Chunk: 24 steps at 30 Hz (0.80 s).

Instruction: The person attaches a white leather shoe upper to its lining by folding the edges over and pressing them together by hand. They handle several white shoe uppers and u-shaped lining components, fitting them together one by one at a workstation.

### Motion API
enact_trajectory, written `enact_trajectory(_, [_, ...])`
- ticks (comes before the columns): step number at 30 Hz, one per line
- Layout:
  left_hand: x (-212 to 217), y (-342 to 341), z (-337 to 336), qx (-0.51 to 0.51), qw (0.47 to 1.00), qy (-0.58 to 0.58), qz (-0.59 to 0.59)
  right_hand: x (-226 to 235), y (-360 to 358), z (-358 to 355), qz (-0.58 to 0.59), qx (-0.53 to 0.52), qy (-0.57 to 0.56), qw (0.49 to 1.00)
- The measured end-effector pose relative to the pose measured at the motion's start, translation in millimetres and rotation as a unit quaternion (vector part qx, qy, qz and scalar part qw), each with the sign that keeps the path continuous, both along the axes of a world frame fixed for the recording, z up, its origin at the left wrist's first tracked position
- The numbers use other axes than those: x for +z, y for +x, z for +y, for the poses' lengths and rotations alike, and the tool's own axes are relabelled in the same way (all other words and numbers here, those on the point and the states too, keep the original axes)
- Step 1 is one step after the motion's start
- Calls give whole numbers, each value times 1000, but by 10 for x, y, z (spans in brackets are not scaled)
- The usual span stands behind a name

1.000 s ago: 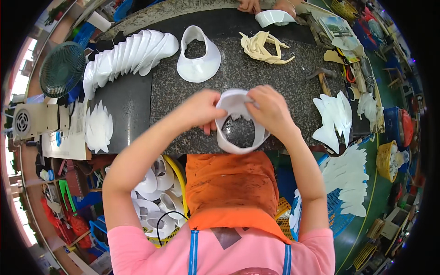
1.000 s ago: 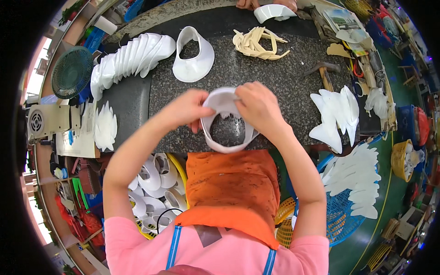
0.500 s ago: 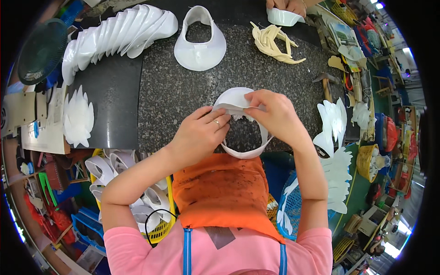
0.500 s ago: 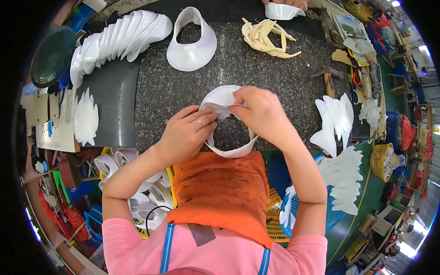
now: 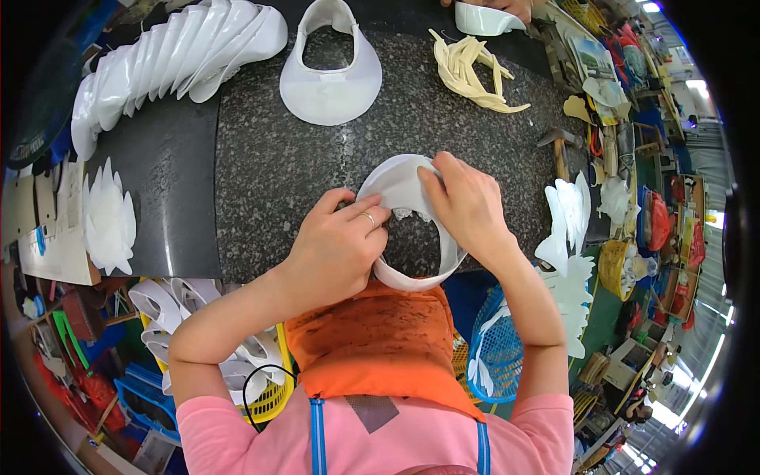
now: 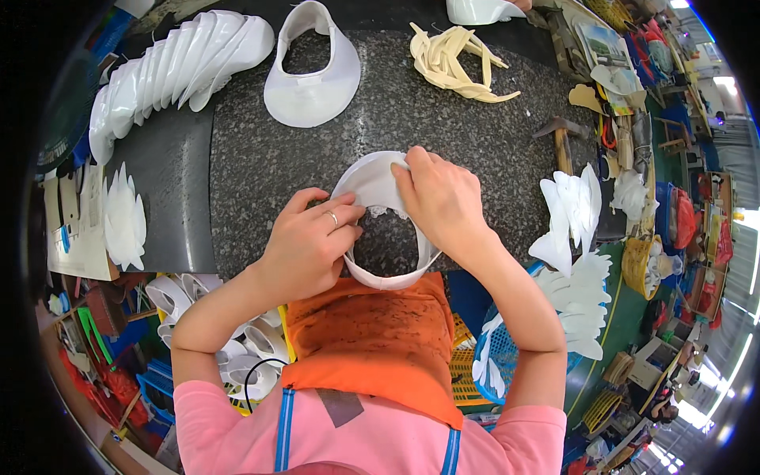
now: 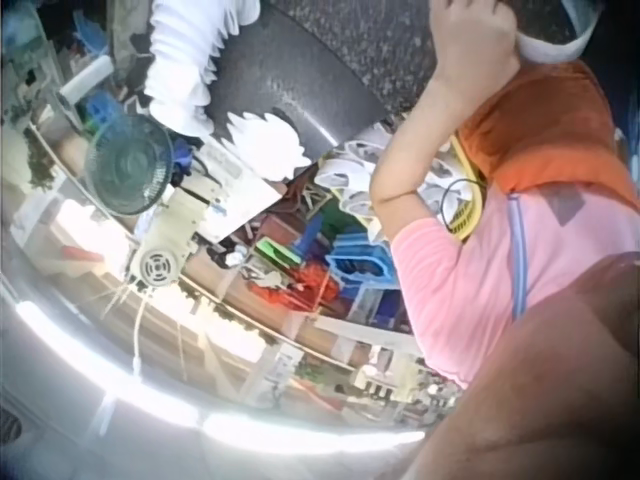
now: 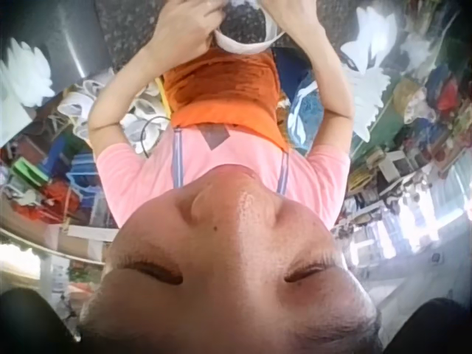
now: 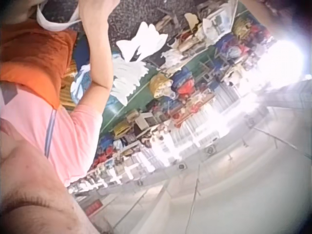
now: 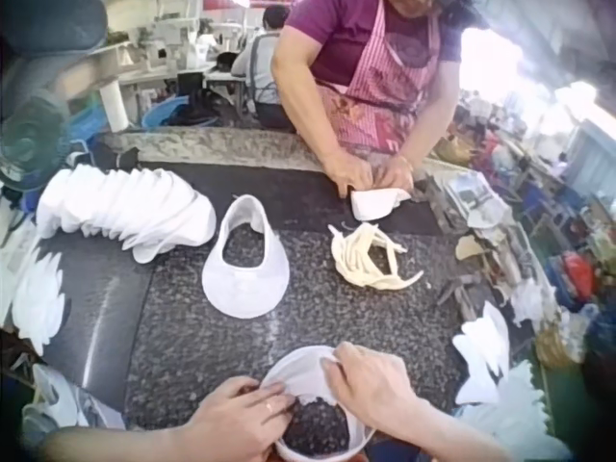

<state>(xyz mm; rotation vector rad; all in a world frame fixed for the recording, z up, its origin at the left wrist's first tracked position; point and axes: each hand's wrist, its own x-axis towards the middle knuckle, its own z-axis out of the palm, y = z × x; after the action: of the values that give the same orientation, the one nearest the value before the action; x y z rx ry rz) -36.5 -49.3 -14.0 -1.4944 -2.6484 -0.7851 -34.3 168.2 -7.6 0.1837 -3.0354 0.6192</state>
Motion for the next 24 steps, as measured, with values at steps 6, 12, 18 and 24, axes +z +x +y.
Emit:
enact_trajectory(6, [36,-34,-23,2,999,2,-40,-43,23,-20,4,-6,30,1000])
enact_trajectory(12, [18,-169,2,-53,997,24,-56,69,-12,-21,-44,-40,-31,998])
enact_trajectory(18, [40,-232,-49,-65,994,9,-82,-13,73,135,-46,-60,-136,988])
enact_trajectory(24, [186,-276,-42,-49,991,-42,-117,-102,118,142,-13,-39,-58,997])
